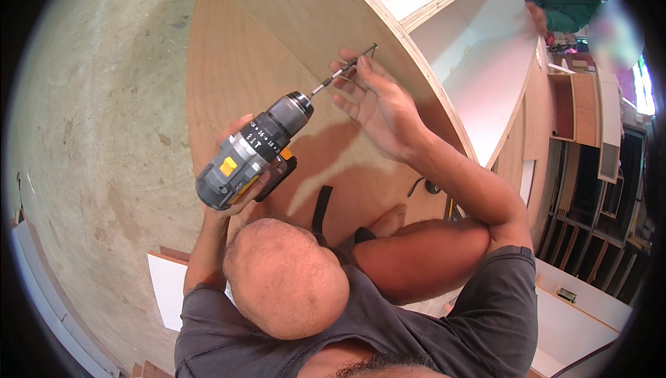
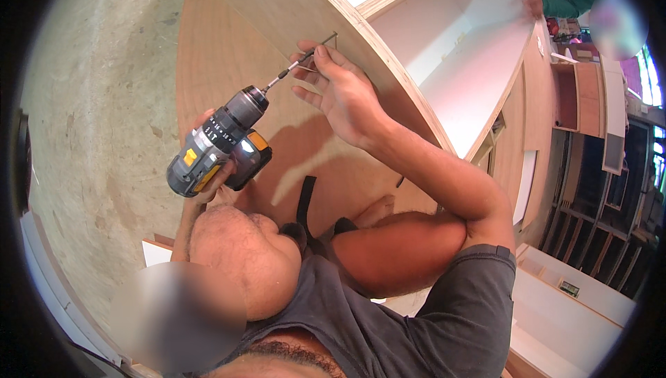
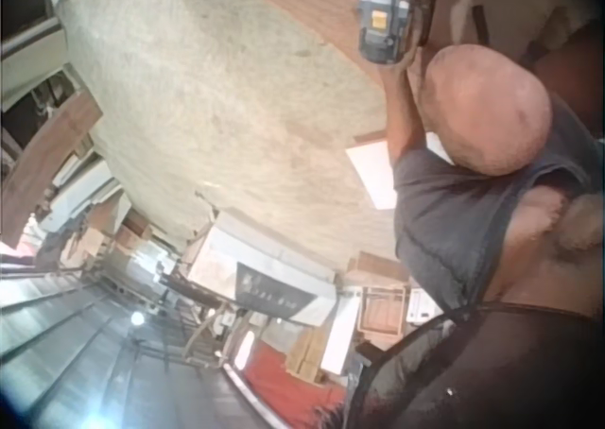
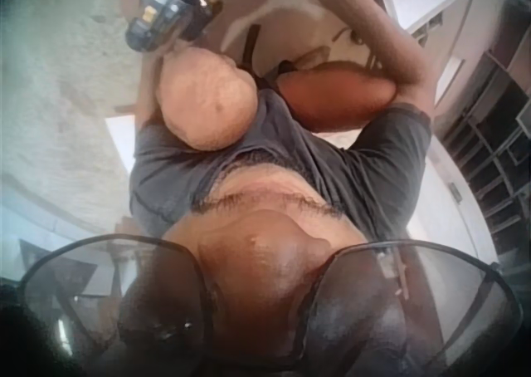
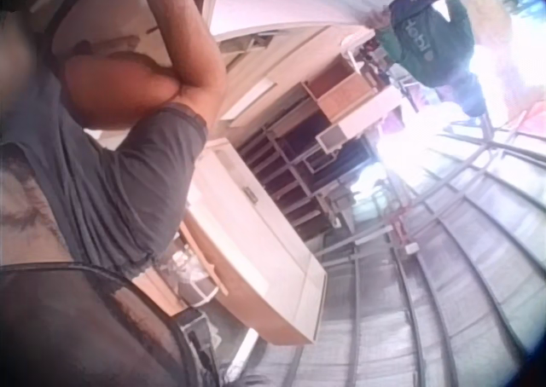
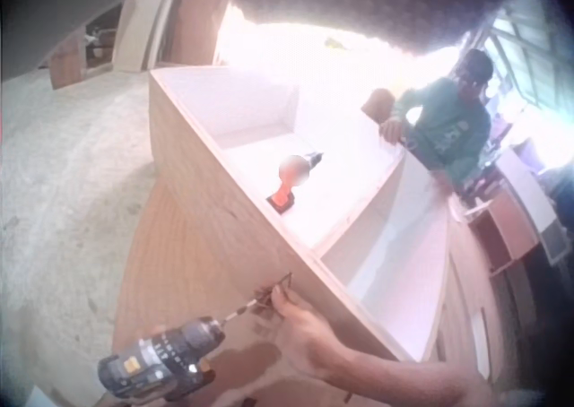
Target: The person assembles a wooden cabinet by aligning panels and securing them with a cordless drill. They position the side panels and a divider, then drive screws into the joints to fasten the structure together.
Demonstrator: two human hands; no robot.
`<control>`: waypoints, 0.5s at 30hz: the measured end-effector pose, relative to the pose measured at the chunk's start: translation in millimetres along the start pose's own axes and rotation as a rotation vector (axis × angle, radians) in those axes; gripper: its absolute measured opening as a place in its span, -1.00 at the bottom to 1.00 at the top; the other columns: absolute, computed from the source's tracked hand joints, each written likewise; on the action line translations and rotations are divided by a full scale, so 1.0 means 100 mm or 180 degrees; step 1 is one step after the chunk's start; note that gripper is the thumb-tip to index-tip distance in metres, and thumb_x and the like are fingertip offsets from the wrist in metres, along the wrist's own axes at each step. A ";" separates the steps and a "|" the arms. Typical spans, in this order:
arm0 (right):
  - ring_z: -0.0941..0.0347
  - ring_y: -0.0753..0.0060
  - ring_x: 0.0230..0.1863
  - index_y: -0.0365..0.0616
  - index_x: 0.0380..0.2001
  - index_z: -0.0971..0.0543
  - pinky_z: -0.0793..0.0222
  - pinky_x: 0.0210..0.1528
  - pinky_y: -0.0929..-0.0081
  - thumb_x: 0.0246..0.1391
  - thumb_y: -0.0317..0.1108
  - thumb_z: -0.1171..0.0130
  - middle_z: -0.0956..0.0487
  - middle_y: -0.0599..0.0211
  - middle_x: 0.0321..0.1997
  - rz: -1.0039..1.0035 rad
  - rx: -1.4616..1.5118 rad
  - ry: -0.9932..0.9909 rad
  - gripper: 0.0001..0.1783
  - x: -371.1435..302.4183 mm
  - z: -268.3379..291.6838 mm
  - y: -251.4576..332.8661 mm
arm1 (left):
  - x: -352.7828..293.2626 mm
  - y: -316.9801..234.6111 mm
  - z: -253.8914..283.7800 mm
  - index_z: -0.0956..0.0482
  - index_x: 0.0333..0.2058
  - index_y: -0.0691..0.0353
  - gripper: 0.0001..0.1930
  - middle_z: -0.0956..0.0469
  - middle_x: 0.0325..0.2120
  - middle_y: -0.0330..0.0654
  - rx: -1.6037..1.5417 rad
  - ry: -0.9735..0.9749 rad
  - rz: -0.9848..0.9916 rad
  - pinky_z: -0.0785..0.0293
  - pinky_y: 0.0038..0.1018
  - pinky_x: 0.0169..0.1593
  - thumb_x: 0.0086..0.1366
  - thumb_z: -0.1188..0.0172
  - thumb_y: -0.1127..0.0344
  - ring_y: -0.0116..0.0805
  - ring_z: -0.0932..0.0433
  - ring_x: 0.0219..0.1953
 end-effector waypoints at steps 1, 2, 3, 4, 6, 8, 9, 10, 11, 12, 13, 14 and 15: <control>-0.37 0.46 0.13 0.03 0.20 -0.43 -0.28 0.25 0.32 0.49 0.01 0.05 -0.51 0.42 0.10 -0.0019 -0.0018 -0.0034 -0.59 -0.01 -0.02 0.01 | 0.00 -0.01 -0.02 -0.14 0.41 0.26 -0.12 -0.35 0.28 -0.08 -0.0167 -0.0011 0.0046 -0.35 -0.29 0.33 0.19 -0.44 0.42 -0.23 -0.41 0.28; -0.37 0.45 0.13 0.03 0.19 -0.44 -0.28 0.25 0.32 0.49 0.02 0.05 -0.51 0.42 0.10 -0.0035 -0.0037 -0.0076 -0.59 -0.02 -0.03 0.03 | -0.02 0.03 0.00 -0.14 0.41 0.27 -0.12 -0.35 0.27 -0.08 -0.0049 0.0014 0.0117 -0.34 -0.29 0.33 0.18 -0.45 0.42 -0.23 -0.41 0.28; -0.38 0.44 0.12 0.01 0.21 -0.42 -0.30 0.24 0.31 0.49 0.02 0.05 -0.51 0.40 0.12 -0.0152 -0.0089 -0.0071 -0.56 -0.03 -0.03 0.03 | -0.03 0.07 0.03 -0.14 0.41 0.27 -0.11 -0.36 0.27 -0.07 0.0068 0.0043 0.0188 -0.33 -0.30 0.34 0.18 -0.45 0.42 -0.23 -0.41 0.29; -0.39 0.43 0.11 -0.01 0.24 -0.41 -0.32 0.23 0.31 0.49 0.03 0.06 -0.50 0.39 0.14 -0.0267 -0.0139 -0.0070 -0.54 -0.05 -0.01 0.04 | -0.04 0.11 0.04 -0.14 0.41 0.28 -0.11 -0.36 0.27 -0.07 0.0063 0.0066 0.0233 -0.33 -0.30 0.34 0.17 -0.46 0.41 -0.23 -0.40 0.29; -0.42 0.43 0.05 -0.07 0.26 -0.41 -0.37 0.15 0.34 0.48 0.02 0.04 -0.52 0.36 0.15 -0.0612 -0.0551 -0.0080 -0.51 -0.12 -0.01 0.12 | -0.05 0.13 0.04 -0.13 0.41 0.28 -0.09 -0.37 0.26 -0.07 -0.0062 0.0098 0.0297 -0.33 -0.32 0.34 0.16 -0.47 0.41 -0.23 -0.41 0.29; -0.47 0.45 -0.06 -0.13 0.25 -0.44 -0.44 0.02 0.43 0.48 -0.01 0.01 -0.55 0.34 0.12 -0.1092 -0.1248 -0.0101 -0.50 -0.30 -0.10 0.32 | -0.06 0.14 0.03 -0.12 0.41 0.29 -0.08 -0.39 0.25 -0.07 -0.0246 0.0058 0.0331 -0.33 -0.33 0.34 0.16 -0.47 0.41 -0.24 -0.41 0.28; -0.48 0.47 -0.13 -0.14 0.23 -0.47 -0.44 -0.05 0.47 0.46 -0.05 -0.03 -0.58 0.36 0.09 -0.0972 -0.1929 0.0271 -0.53 -0.36 -0.10 0.49 | -0.08 0.16 0.02 -0.12 0.41 0.29 -0.08 -0.39 0.25 -0.08 -0.0324 0.0014 0.0347 -0.34 -0.33 0.34 0.16 -0.48 0.40 -0.24 -0.41 0.28; -0.48 0.50 -0.19 -0.14 0.20 -0.51 -0.44 -0.13 0.52 0.44 -0.09 -0.07 -0.60 0.38 0.05 -0.0847 -0.2607 0.0646 -0.56 -0.44 -0.06 0.67 | -0.09 0.19 0.02 -0.12 0.41 0.29 -0.08 -0.40 0.24 -0.08 -0.0350 -0.0031 0.0341 -0.34 -0.33 0.33 0.16 -0.48 0.40 -0.23 -0.42 0.28; -0.48 0.53 -0.25 -0.14 0.17 -0.55 -0.44 -0.20 0.56 0.42 -0.14 -0.11 -0.62 0.39 0.02 -0.0700 -0.3286 0.1047 -0.59 -0.49 -0.03 0.85 | -0.11 0.21 0.02 -0.11 0.41 0.29 -0.07 -0.40 0.24 -0.08 -0.0356 -0.0079 0.0334 -0.34 -0.32 0.33 0.15 -0.48 0.40 -0.23 -0.42 0.28; -0.47 0.56 -0.29 -0.12 0.13 -0.58 -0.42 -0.24 0.59 0.38 -0.19 -0.15 -0.63 0.42 -0.04 -0.0041 -0.3887 0.0720 -0.64 -0.50 0.00 1.06 | -0.13 0.22 0.02 -0.11 0.41 0.30 -0.07 -0.40 0.23 -0.08 -0.0363 -0.0130 0.0337 -0.35 -0.32 0.33 0.15 -0.48 0.40 -0.23 -0.43 0.28; -0.45 0.59 -0.32 -0.11 0.08 -0.61 -0.40 -0.27 0.63 0.34 -0.25 -0.20 -0.64 0.44 -0.09 0.0642 -0.4454 0.0379 -0.68 -0.50 0.01 1.26 | -0.15 0.23 0.01 -0.11 0.41 0.30 -0.07 -0.40 0.23 -0.08 -0.0420 -0.0180 0.0396 -0.35 -0.32 0.33 0.15 -0.48 0.40 -0.23 -0.43 0.28; -0.44 0.62 -0.35 -0.09 0.04 -0.64 -0.38 -0.30 0.66 0.31 -0.30 -0.24 -0.65 0.46 -0.14 0.1342 -0.4974 0.0010 -0.72 -0.50 0.00 1.45 | -0.17 0.23 0.02 -0.10 0.41 0.29 -0.07 -0.41 0.22 -0.07 -0.0428 -0.0187 0.0412 -0.35 -0.31 0.33 0.15 -0.47 0.41 -0.23 -0.43 0.27; -0.43 0.61 -0.34 -0.07 0.02 -0.65 -0.37 -0.29 0.65 0.26 -0.34 -0.26 -0.64 0.46 -0.17 0.1881 -0.5433 -0.0175 -0.72 -0.50 -0.04 1.64 | -0.17 0.24 0.02 -0.09 0.42 0.29 -0.07 -0.41 0.22 -0.07 -0.0447 -0.0174 0.0425 -0.35 -0.30 0.33 0.15 -0.47 0.41 -0.22 -0.43 0.27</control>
Point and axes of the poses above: each hand's wrist, its own x-axis towards the middle knuckle, its own z-axis out of the back of the hand, y = z × x, the point moved 3 cm from there along x, towards the middle knuckle
